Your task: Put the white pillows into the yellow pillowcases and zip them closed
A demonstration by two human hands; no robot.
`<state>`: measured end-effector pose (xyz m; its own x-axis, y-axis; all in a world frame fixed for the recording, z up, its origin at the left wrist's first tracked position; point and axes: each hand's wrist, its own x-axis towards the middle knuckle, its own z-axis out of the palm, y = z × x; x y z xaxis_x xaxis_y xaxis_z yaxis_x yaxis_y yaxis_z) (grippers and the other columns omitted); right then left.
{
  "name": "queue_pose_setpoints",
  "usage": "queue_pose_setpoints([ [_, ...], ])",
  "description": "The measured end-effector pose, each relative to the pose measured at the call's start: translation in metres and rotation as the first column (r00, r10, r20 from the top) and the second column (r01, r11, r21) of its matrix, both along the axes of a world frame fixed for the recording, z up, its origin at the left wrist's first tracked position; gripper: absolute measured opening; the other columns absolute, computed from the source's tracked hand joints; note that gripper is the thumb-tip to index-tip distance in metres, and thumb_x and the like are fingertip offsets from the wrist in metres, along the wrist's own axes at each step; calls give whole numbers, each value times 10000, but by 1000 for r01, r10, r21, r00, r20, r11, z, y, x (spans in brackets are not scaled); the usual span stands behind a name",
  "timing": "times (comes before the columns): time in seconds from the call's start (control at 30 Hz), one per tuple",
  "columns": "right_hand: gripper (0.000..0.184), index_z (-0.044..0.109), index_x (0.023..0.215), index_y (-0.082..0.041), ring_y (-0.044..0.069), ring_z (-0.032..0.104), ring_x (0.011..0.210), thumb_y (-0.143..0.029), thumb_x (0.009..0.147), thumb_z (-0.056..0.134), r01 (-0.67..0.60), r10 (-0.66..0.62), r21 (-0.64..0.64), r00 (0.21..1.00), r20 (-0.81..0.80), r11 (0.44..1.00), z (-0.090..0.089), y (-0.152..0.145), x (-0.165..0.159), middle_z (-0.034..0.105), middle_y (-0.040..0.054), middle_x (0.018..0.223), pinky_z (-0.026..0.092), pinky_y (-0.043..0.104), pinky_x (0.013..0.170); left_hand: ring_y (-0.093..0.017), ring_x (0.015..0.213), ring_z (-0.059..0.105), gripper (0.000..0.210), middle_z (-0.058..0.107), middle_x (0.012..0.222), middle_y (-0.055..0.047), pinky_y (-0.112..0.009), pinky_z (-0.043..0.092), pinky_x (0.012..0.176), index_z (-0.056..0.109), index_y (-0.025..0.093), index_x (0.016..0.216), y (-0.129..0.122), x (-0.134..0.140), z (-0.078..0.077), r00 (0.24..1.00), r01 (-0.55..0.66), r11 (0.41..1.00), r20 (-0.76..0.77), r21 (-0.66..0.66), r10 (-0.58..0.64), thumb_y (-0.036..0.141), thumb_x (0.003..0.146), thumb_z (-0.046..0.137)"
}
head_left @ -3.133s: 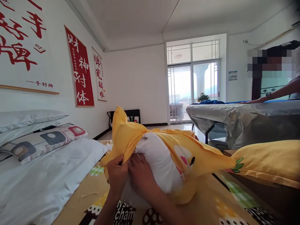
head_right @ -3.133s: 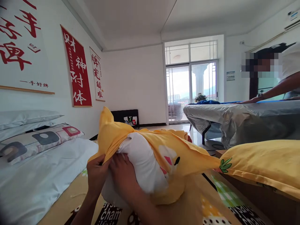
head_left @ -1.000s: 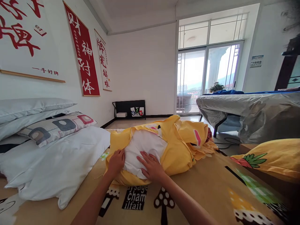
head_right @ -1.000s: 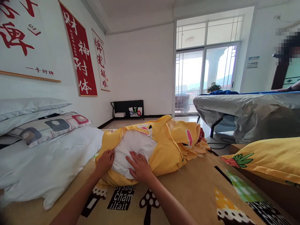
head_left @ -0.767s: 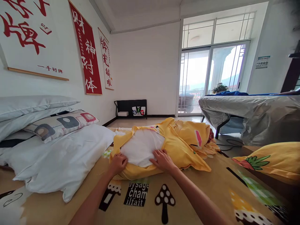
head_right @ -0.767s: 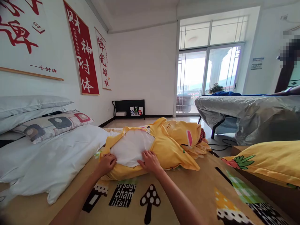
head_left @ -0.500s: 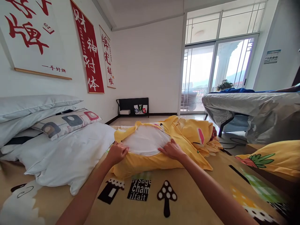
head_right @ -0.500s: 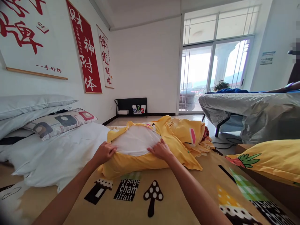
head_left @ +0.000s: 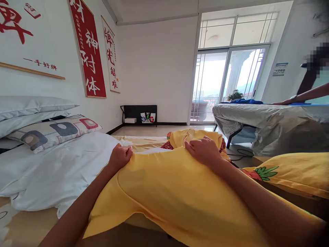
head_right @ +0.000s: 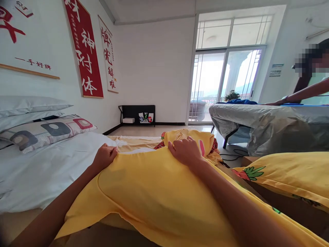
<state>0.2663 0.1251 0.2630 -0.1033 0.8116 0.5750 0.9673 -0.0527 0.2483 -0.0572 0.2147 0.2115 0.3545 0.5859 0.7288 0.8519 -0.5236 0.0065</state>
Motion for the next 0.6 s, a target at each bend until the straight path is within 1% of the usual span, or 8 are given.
queue_pose_setpoints([
  [0.1, 541, 699, 657, -185, 229, 618, 713, -396, 959, 303, 55, -57, -80, 998, -25, 995, -6, -11, 4, 690, 94, 673, 366, 356, 771, -136, 510, 353, 419, 453, 447, 4, -306, 326, 664, 316, 206, 487, -7, 6, 9, 998, 57, 992, -13, -113, -59, 328, 887, 295],
  [0.17, 562, 694, 668, -193, 227, 621, 734, -411, 970, 274, -17, 8, -177, 999, -47, 984, -20, -17, 14, 690, 88, 688, 374, 355, 792, -129, 506, 328, 427, 387, 445, 22, -289, 298, 607, 279, 203, 497, -12, 7, 8, 993, 107, 942, -21, -320, -120, 381, 882, 328],
  [0.27, 576, 697, 715, -204, 205, 627, 750, -492, 969, 268, -248, 182, -436, 965, -187, 865, -56, -25, 38, 702, 76, 760, 403, 306, 740, -103, 478, 255, 492, 266, 471, 48, -272, 224, 519, 221, 195, 521, -22, 0, -18, 971, 187, 752, 2, -633, -240, 487, 885, 378],
  [0.33, 567, 705, 793, -204, 205, 635, 805, -543, 956, 281, -317, 179, -488, 934, -309, 813, -81, -29, 56, 710, 77, 850, 417, 286, 717, -92, 482, 213, 529, 217, 494, 54, -267, 220, 515, 209, 188, 526, -28, -11, -41, 950, 222, 655, 10, -722, -311, 531, 897, 368],
  [0.37, 574, 706, 824, -203, 205, 637, 821, -545, 960, 266, -327, 176, -484, 927, -332, 811, -89, -30, 63, 709, 79, 870, 420, 284, 719, -89, 486, 197, 542, 202, 497, 56, -261, 238, 530, 214, 184, 520, -30, -17, -50, 941, 231, 640, 2, -733, -338, 538, 906, 354],
  [0.43, 602, 706, 805, -196, 212, 637, 798, -520, 973, 227, -308, 200, -470, 943, -265, 827, -91, -33, 73, 702, 89, 828, 412, 296, 714, -88, 496, 194, 559, 201, 483, 60, -254, 286, 591, 243, 175, 495, -34, -27, -56, 926, 235, 676, -51, -698, -375, 523, 922, 340],
  [0.47, 614, 703, 767, -191, 215, 635, 769, -499, 979, 216, -289, 226, -464, 956, -187, 837, -85, -33, 75, 695, 94, 785, 403, 305, 703, -90, 503, 209, 561, 217, 470, 59, -256, 301, 625, 263, 172, 484, -34, -30, -52, 920, 232, 714, -89, -661, -382, 507, 927, 342],
  [0.6, 585, 666, 663, -187, 206, 627, 666, -404, 990, 231, -243, 287, -364, 955, 70, 899, -28, -35, 76, 680, 86, 680, 352, 316, 649, -120, 540, 325, 547, 312, 419, 37, -259, 323, 640, 355, 180, 456, -34, -28, 3, 940, 200, 859, -155, -472, -304, 467, 922, 362],
])
